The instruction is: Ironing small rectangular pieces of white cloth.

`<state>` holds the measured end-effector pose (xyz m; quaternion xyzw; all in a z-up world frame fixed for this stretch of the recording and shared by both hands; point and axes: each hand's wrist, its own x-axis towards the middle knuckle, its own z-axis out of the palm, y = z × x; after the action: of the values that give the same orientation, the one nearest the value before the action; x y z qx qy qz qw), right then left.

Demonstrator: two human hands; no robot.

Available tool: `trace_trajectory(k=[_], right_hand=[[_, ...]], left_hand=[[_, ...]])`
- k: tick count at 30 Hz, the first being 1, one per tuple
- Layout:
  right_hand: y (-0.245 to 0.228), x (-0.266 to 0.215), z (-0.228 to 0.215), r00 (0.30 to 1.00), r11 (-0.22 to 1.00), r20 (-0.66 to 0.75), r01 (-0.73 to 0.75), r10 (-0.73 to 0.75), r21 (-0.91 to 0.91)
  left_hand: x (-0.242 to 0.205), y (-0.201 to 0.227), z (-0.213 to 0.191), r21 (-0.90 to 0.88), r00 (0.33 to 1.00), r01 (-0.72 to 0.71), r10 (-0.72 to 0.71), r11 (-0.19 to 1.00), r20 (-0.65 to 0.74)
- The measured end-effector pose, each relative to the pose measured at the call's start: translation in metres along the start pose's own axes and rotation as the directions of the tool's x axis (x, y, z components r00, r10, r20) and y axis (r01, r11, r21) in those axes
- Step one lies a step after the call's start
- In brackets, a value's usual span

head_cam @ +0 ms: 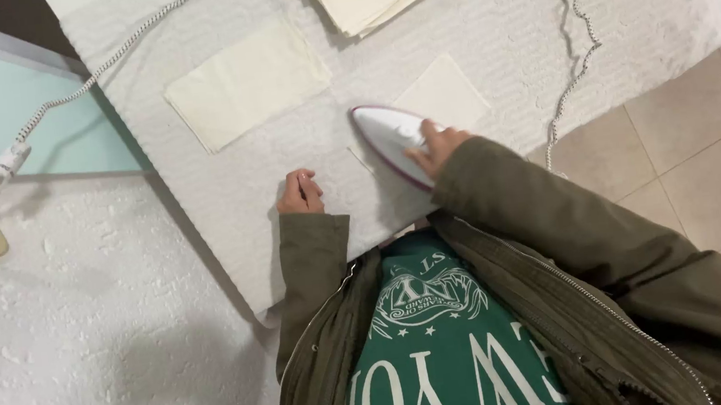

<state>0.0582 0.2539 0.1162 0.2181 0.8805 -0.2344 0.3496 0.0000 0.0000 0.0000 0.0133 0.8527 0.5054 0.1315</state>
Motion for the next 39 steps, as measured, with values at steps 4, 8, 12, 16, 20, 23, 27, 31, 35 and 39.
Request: trace_trajectory(k=[4,8,12,16,20,23,27,31,35,39], right_hand=[[0.039,0.008,-0.035,0.989,0.987,-0.015,-0.147,0.148,0.068],[0.101,0.029,-0.062,0.956,0.978,-0.208,-0.196,0.207,0.072],[0.175,0.059,-0.092,0.921,0.983,-0.358,-0.18,0.155,-0.039],[0.2,0.053,-0.132,0.906,0.971,-0.407,-0.191,0.118,-0.144],[0.227,0.083,-0.14,0.724,0.969,-0.668,0.001,-0.17,-0.246],[0.203,0.137,-0.093,0.601,0.912,-0.686,0.26,-0.41,-0.317],[0.105,0.217,0.007,0.571,0.628,-0.261,0.718,-0.778,-0.299],[0.024,0.154,-0.011,0.576,0.551,-0.033,0.762,-0.817,-0.339],[0.047,0.146,-0.047,0.663,0.645,0.129,0.748,-0.737,-0.155],[0.114,0.147,-0.084,0.873,0.866,0.123,0.486,-0.472,-0.122]], left_hand=[[0.0,-0.005,0.002,-0.018,1.0,-0.002,0.002,1.0,-0.015],[0.001,0.011,0.008,0.126,0.997,-0.072,0.074,0.989,-0.014],[0.001,0.042,0.017,0.258,0.984,-0.177,0.163,0.95,0.076],[0.004,0.054,0.028,0.249,0.966,-0.26,0.249,0.933,0.072],[0.012,0.062,0.039,0.275,0.943,-0.333,0.324,0.902,0.078],[0.018,0.062,0.052,0.308,0.933,-0.357,0.356,0.882,0.06],[0.025,0.043,0.065,0.358,0.903,-0.416,0.426,0.836,0.054],[0.04,-0.014,0.087,0.236,0.88,-0.467,0.475,0.852,0.028],[0.038,-0.02,0.096,0.121,0.968,-0.25,0.249,0.961,0.025],[0.034,-0.013,0.101,-0.009,0.98,-0.2,0.2,0.98,0.008]])
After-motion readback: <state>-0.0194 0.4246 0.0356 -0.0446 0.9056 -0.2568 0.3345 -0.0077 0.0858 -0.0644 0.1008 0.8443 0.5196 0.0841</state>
